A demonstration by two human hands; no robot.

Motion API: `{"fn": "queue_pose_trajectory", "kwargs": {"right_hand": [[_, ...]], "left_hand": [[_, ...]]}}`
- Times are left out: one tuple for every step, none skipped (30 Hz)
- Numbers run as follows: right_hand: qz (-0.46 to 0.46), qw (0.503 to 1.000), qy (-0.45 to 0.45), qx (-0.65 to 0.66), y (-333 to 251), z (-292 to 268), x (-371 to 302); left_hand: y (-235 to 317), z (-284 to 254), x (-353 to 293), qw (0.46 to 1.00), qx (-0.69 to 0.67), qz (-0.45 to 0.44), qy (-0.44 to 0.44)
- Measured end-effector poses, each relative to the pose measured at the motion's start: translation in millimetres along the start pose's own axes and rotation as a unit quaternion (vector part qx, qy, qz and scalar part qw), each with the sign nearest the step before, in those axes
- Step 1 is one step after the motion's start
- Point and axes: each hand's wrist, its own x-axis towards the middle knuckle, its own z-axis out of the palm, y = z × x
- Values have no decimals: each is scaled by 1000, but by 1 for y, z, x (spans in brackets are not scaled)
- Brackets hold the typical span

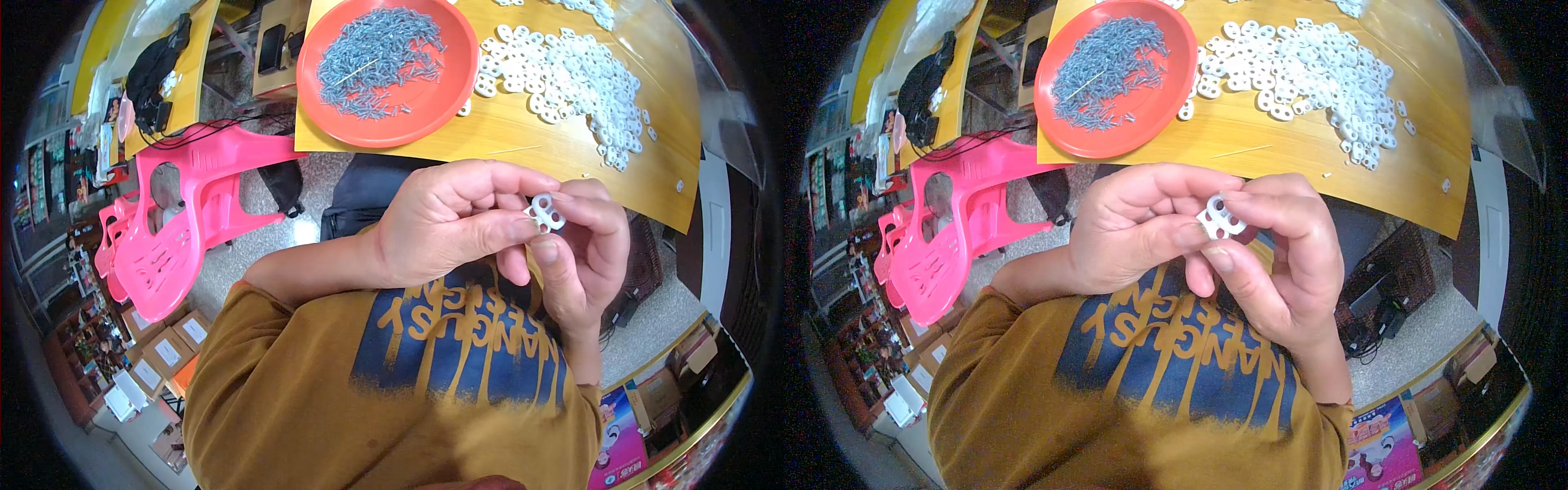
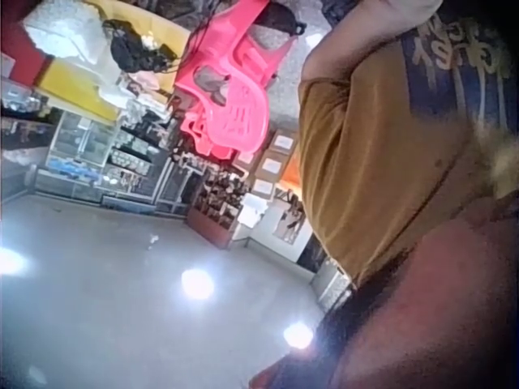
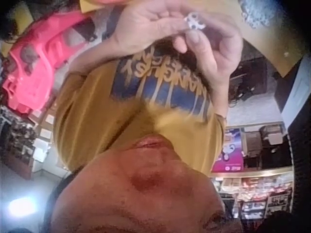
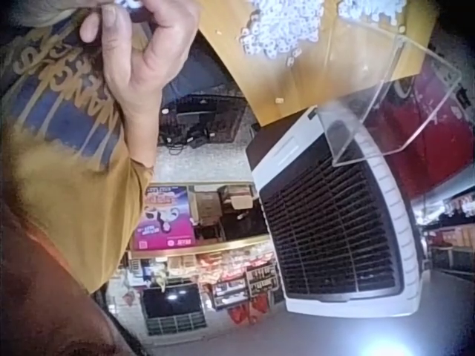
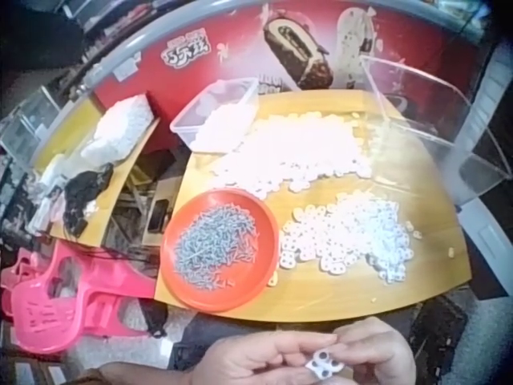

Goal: Assembling small plastic parts by manually inserting metal pins into them at a workbench.

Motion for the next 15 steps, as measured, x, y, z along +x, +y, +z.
{"fn": "queue_pose_trajectory", "kwargs": {"right_hand": [[-7,1000,-5,11,1,-1,0],[-6,1000,-4,10,0,-2,0],[1,1000,-5,31,-1,-3,0],[9,999,-5,52,-1,-4,1],[8,999,-6,52,-1,-3,1],[6,999,-6,52,0,-2,1],[4,999,-6,52,0,-2,1],[4,999,-7,52,0,-2,1],[-5,999,-2,32,0,-2,1],[-14,1000,2,12,0,-2,0],[-14,1000,3,12,-1,-2,0],[-18,1000,2,1,-3,-1,1],[-22,1000,1,-11,-4,-1,1],[-22,1000,1,-11,-2,-1,0],[-21,1000,8,-9,0,-1,-1]], "left_hand": [[-1,-1,0,1000,4,11,-7],[-1,0,0,1000,4,11,-8],[-2,0,1,999,5,27,-17],[-3,0,1,999,7,43,-25],[-3,0,1,999,7,44,-25],[-4,-1,1,999,19,43,-22],[-4,-1,1,998,31,42,-20],[-3,-1,1,998,31,42,-20],[-3,0,2,999,21,40,-19],[-2,0,2,999,11,38,-18],[-2,0,2,999,11,38,-18],[-2,1,1,999,22,42,-18],[-2,1,1,998,32,47,-19],[-3,1,1,998,32,46,-19],[-5,1,2,998,23,63,-14]]}}
